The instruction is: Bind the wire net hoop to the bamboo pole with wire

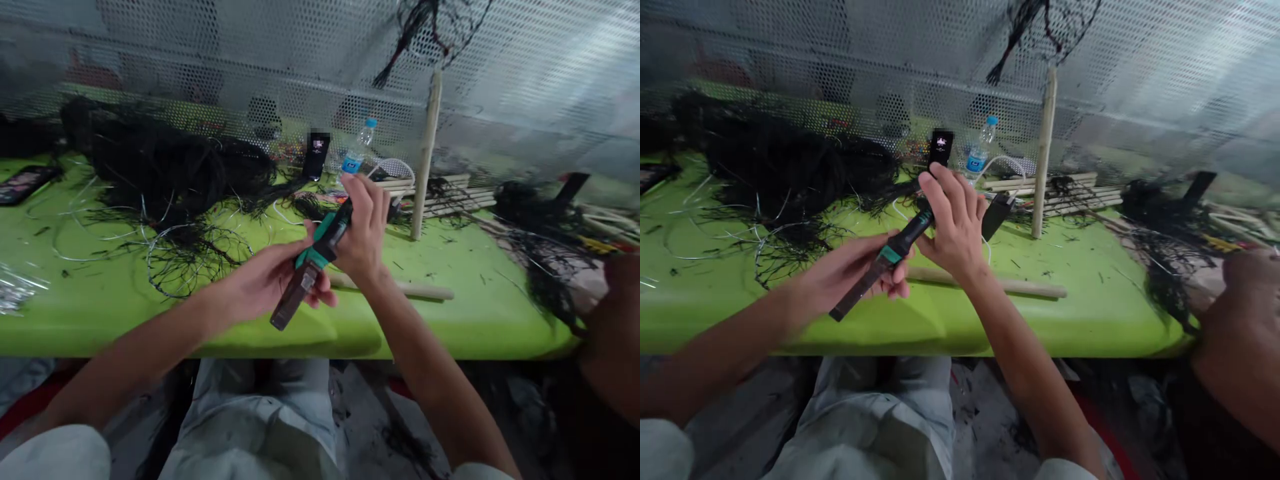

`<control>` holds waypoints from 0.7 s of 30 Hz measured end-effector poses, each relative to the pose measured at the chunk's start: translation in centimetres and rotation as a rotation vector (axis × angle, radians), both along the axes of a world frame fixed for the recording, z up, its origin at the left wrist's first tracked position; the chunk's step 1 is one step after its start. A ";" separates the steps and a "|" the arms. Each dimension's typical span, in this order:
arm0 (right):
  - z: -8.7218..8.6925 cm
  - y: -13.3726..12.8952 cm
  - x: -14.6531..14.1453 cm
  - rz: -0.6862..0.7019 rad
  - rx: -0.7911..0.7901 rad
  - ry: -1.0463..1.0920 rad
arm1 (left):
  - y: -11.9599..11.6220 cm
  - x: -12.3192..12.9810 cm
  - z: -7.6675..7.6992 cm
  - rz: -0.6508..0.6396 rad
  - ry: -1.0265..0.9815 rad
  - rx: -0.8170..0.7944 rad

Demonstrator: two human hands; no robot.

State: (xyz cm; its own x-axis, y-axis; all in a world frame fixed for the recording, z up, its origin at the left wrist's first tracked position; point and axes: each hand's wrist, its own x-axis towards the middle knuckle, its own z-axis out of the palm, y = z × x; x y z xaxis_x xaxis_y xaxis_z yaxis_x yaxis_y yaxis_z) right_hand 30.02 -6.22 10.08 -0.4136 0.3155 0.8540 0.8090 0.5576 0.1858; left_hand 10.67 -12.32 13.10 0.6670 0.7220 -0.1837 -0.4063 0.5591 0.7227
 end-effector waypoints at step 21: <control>-2.0 -4.3 2.6 0.181 -0.737 -0.195 | -4.6 1.2 -10.5 -0.511 -0.178 0.041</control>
State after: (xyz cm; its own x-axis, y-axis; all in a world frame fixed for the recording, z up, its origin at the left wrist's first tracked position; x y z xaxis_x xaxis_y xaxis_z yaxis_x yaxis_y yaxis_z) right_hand 32.59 -10.55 8.08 -0.6337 0.6860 0.3574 0.6846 0.7125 -0.1537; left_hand 11.88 -16.88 2.64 0.9532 0.3019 -0.0142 -0.2082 0.6901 0.6931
